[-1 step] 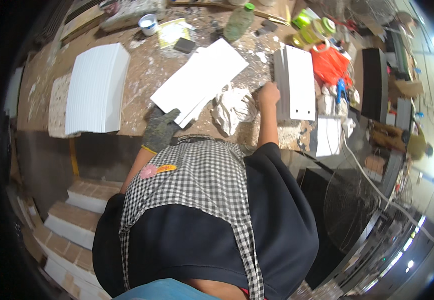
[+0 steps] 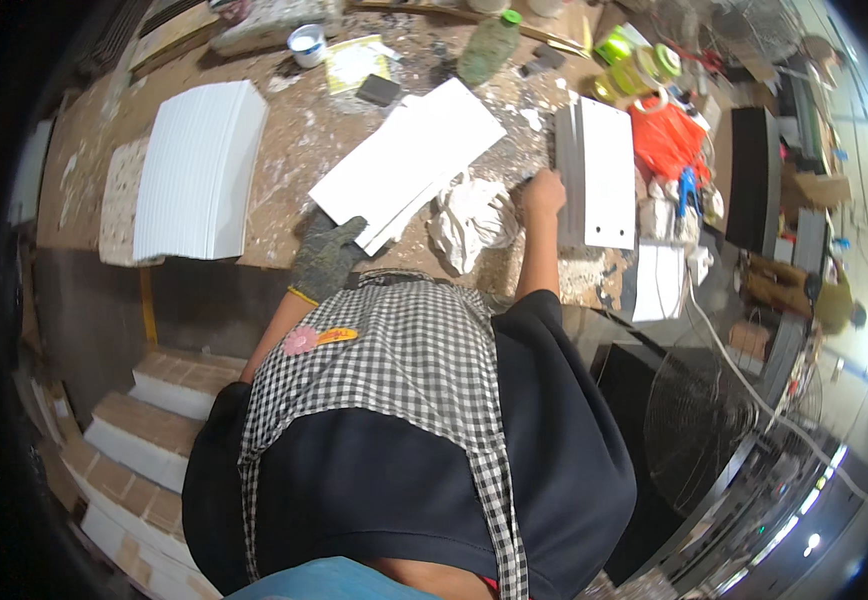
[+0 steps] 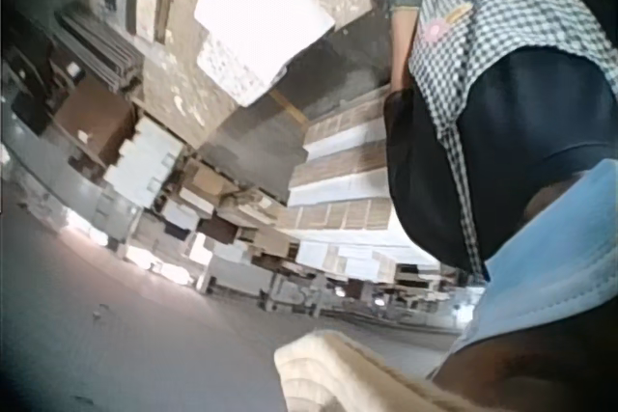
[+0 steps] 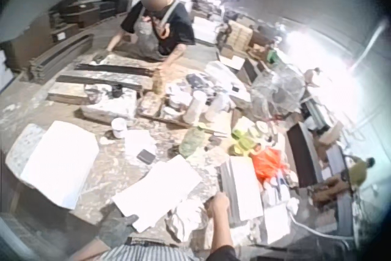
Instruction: The person sands the edges of white rectangular panels using a sanding block and wipes them with a cloth. They handle multiple panels one at a time, alternating between sanding and wiping, and stack the finished panels on the workbench.
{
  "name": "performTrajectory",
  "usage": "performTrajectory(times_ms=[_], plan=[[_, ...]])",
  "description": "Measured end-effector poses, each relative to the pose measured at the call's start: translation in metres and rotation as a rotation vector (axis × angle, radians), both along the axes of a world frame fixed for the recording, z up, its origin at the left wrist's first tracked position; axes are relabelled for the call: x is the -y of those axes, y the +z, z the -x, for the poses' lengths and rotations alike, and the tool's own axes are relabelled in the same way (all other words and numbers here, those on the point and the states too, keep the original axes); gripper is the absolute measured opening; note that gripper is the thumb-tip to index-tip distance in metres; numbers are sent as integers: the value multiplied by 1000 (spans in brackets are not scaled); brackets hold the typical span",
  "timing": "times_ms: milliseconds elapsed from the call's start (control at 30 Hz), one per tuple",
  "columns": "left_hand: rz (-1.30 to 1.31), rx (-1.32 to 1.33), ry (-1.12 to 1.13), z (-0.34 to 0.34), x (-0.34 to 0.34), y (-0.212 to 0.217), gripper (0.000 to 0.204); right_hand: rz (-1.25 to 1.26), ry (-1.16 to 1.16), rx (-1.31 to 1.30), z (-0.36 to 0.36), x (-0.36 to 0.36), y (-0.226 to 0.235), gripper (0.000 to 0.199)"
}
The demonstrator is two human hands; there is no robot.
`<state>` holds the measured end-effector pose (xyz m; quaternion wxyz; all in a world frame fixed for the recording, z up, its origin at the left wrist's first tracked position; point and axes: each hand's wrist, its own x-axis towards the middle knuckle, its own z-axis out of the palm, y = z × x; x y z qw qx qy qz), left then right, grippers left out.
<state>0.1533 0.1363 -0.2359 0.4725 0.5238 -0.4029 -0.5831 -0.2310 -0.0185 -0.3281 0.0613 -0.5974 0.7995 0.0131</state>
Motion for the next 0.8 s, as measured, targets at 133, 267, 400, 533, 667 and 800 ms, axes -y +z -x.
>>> performTrajectory(times_ms=[133, 267, 400, 533, 667, 800], plan=[[-60, -150, 45, 2, 7, 7, 41, -152, -13, -29, 9, 16, -4, 21], [-398, -674, 241, 6, 13, 13, 43, -351, 15, -42, 21, 35, -2, 26], [-426, -744, 271, 11, 12, 9, 38, -488, -71, 109, 22, 43, -2, 38], [-373, -698, 262, 15, 4, -12, 40, -342, -117, 18, 23, 35, -7, 48], [-264, -442, 214, 19, -8, -40, 41, -326, -139, 40, 28, 25, -13, 50], [-166, -233, 201, 17, -4, -50, 37, -285, -126, 84, 20, 22, -1, 50]])
